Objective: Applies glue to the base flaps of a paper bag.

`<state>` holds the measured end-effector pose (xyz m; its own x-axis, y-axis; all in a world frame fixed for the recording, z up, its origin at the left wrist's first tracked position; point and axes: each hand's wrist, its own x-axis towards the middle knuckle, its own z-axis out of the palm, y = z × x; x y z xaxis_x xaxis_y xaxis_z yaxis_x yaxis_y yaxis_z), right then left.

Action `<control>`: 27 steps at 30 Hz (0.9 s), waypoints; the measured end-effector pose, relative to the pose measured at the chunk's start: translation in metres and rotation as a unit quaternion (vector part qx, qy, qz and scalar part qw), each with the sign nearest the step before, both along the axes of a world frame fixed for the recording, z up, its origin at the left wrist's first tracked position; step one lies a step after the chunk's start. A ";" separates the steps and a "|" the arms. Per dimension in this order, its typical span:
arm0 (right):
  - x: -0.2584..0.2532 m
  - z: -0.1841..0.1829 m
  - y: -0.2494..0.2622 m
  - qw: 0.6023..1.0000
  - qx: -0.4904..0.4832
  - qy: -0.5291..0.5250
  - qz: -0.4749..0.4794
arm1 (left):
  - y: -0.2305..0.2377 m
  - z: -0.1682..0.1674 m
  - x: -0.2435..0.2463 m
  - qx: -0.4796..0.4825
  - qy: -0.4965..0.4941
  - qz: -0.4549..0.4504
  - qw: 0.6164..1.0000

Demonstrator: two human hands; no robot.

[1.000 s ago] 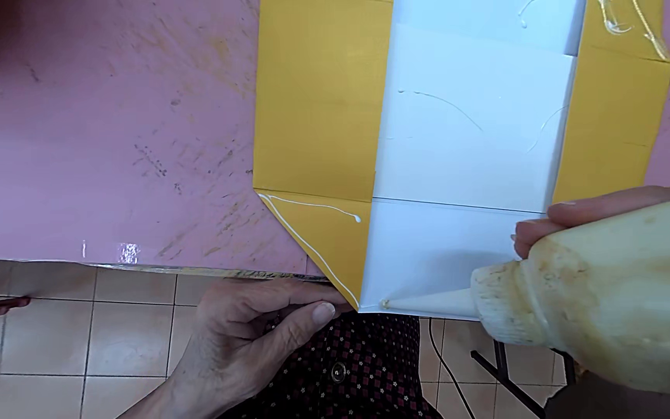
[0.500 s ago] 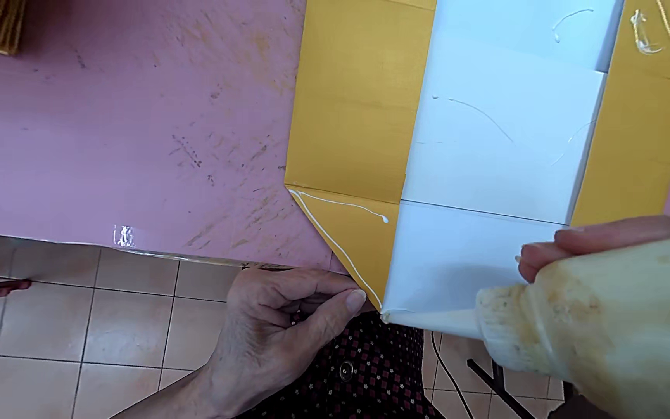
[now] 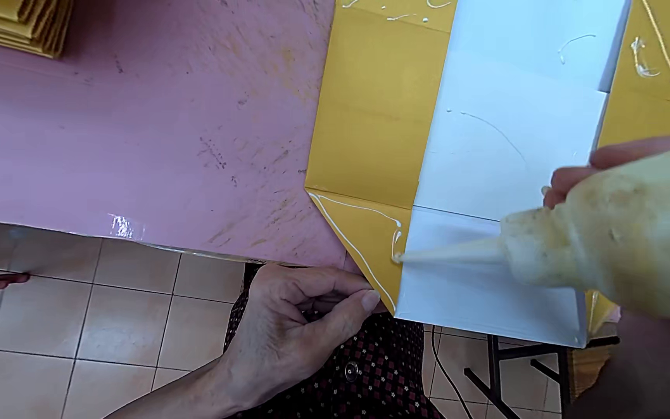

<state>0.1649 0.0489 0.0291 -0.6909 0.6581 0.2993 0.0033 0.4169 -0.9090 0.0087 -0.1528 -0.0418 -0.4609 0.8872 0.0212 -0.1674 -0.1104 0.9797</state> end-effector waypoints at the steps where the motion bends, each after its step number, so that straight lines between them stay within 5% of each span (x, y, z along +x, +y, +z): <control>1: -0.001 0.006 -0.004 1.000 -0.018 -0.015 0.014 | 0.000 0.000 0.000 0.000 0.000 0.001 1.000; 5: -0.004 0.014 -0.012 0.993 -0.103 -0.015 0.051 | 0.001 0.001 0.001 0.001 0.004 0.006 1.000; 9: 0.001 0.011 -0.003 0.997 -0.033 -0.054 0.041 | 0.001 -0.001 0.001 0.008 -0.005 0.004 1.000; 20: -0.008 0.012 0.005 0.991 -0.094 0.085 0.028 | 0.000 -0.008 0.000 0.019 0.017 0.011 1.000; 27: 0.081 0.015 0.037 0.972 -0.036 0.161 -0.167 | -0.004 -0.005 -0.002 -0.020 0.005 -0.002 1.000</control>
